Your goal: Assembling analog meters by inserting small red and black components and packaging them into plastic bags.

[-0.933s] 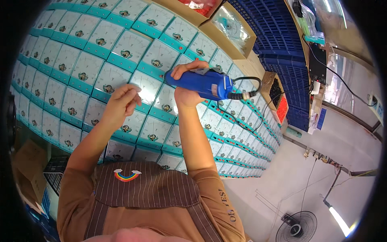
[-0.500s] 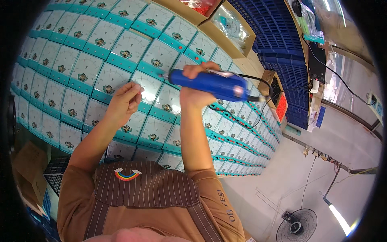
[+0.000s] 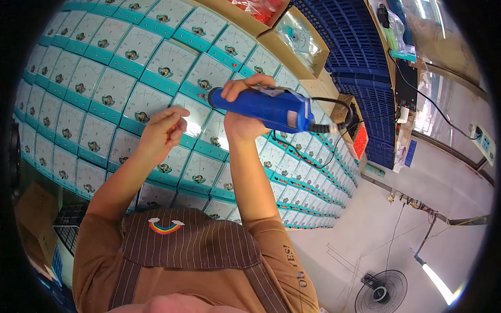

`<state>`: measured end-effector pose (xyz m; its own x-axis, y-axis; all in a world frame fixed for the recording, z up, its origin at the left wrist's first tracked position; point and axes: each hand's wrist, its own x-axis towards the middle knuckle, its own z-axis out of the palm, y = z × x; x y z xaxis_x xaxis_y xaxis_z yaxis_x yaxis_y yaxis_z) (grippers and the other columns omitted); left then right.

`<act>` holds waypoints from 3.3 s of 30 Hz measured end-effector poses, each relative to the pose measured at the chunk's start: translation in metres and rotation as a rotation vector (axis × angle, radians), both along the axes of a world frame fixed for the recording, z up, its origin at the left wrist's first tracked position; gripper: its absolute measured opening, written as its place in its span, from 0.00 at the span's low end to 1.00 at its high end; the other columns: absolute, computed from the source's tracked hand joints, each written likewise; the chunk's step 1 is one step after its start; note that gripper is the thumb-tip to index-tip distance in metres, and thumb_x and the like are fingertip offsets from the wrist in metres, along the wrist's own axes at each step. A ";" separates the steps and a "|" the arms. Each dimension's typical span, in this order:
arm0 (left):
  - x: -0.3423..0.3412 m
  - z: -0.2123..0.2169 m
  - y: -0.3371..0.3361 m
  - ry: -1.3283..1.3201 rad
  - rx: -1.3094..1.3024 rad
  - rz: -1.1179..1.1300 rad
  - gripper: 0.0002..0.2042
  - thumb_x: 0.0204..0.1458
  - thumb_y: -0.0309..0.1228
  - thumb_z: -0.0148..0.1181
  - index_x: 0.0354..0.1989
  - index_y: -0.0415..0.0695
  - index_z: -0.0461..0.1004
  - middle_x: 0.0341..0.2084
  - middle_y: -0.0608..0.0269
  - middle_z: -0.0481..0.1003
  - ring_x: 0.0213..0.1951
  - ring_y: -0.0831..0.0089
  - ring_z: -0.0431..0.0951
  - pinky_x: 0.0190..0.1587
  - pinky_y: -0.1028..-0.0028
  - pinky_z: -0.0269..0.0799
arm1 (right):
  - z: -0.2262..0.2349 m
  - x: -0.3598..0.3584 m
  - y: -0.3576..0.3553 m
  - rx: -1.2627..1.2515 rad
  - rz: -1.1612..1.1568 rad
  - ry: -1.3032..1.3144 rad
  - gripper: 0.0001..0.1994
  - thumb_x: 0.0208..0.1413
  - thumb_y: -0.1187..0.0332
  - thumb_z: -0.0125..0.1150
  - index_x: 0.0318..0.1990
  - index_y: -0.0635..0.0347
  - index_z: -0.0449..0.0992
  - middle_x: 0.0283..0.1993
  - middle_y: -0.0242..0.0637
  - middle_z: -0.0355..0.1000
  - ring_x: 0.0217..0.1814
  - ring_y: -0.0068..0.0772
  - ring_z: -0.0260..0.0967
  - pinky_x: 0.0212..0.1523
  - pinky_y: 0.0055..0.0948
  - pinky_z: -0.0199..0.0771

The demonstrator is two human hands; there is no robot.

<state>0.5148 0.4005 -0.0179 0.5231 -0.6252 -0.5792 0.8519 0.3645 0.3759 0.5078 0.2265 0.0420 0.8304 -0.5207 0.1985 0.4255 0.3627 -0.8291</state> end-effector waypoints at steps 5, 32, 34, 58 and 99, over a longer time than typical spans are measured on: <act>-0.006 -0.010 0.015 -0.029 -0.071 -0.093 0.11 0.58 0.34 0.47 0.41 0.39 0.71 0.21 0.68 0.70 0.14 0.87 0.56 0.13 0.85 0.45 | -0.022 0.011 0.010 -0.137 0.017 0.045 0.25 0.51 0.41 0.40 0.34 0.58 0.63 0.17 0.39 0.64 0.20 0.36 0.60 0.31 0.36 0.61; 0.001 0.011 0.027 0.229 -0.053 0.193 0.11 0.59 0.35 0.45 0.39 0.40 0.69 0.21 0.64 0.70 0.13 0.84 0.58 0.13 0.83 0.47 | 0.006 0.035 0.044 -0.069 0.175 -0.002 0.26 0.51 0.40 0.37 0.36 0.56 0.66 0.16 0.36 0.62 0.22 0.35 0.56 0.35 0.36 0.57; -0.005 0.006 0.037 0.160 -0.085 0.137 0.11 0.59 0.35 0.45 0.39 0.40 0.69 0.21 0.65 0.70 0.12 0.84 0.57 0.13 0.83 0.47 | -0.005 0.040 0.049 -0.085 0.179 0.029 0.27 0.51 0.40 0.37 0.37 0.56 0.65 0.16 0.37 0.62 0.22 0.35 0.57 0.35 0.36 0.57; 0.004 0.001 0.045 0.078 -0.108 0.198 0.10 0.56 0.35 0.53 0.27 0.42 0.67 0.14 0.67 0.67 0.10 0.86 0.51 0.12 0.82 0.41 | 0.021 0.019 0.046 0.307 0.489 0.076 0.16 0.53 0.51 0.43 0.36 0.53 0.69 0.14 0.25 0.55 0.21 0.23 0.52 0.36 0.30 0.56; 0.042 0.012 0.028 -0.041 -0.086 0.026 0.09 0.56 0.33 0.52 0.26 0.44 0.69 0.15 0.67 0.67 0.10 0.87 0.51 0.12 0.84 0.41 | 0.030 0.037 0.030 0.484 0.238 0.113 0.18 0.54 0.48 0.40 0.31 0.52 0.67 0.14 0.30 0.58 0.19 0.28 0.54 0.34 0.32 0.57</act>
